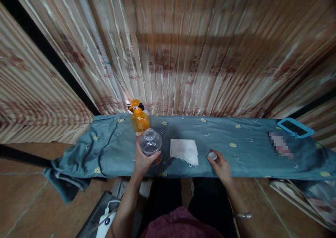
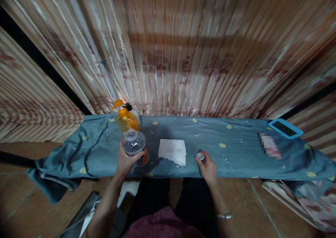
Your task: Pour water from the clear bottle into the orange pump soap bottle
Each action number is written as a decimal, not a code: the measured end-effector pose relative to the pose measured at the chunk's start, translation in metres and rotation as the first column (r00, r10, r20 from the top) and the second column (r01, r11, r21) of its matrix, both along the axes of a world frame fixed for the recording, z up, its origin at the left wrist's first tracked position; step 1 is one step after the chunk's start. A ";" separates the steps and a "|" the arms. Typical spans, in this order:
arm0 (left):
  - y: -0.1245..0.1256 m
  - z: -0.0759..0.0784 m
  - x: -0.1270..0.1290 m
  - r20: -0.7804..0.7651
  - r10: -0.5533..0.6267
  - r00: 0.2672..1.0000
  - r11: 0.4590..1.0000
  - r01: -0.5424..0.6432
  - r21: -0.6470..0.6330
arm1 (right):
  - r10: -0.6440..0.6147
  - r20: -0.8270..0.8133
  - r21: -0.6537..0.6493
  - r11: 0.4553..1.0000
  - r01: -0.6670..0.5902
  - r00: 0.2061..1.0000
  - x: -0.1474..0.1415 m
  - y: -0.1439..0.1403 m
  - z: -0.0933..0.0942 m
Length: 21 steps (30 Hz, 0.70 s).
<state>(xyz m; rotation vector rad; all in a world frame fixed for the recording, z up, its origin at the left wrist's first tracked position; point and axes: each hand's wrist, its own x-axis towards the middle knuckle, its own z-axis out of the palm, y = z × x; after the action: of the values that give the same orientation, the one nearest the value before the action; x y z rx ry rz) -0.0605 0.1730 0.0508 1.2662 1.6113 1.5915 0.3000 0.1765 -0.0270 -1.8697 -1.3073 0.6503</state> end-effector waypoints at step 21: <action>-0.004 0.001 0.005 0.125 -0.048 0.991 0.999 0.050 -0.013 | 0.829 0.029 0.427 0.495 -0.757 0.559 -0.225 0.130 0.188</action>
<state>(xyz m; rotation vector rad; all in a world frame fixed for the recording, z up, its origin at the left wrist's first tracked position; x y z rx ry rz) -0.0552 0.1692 0.0518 1.1655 1.5021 1.5916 0.0750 0.3068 0.1613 -0.7470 -2.0084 0.8994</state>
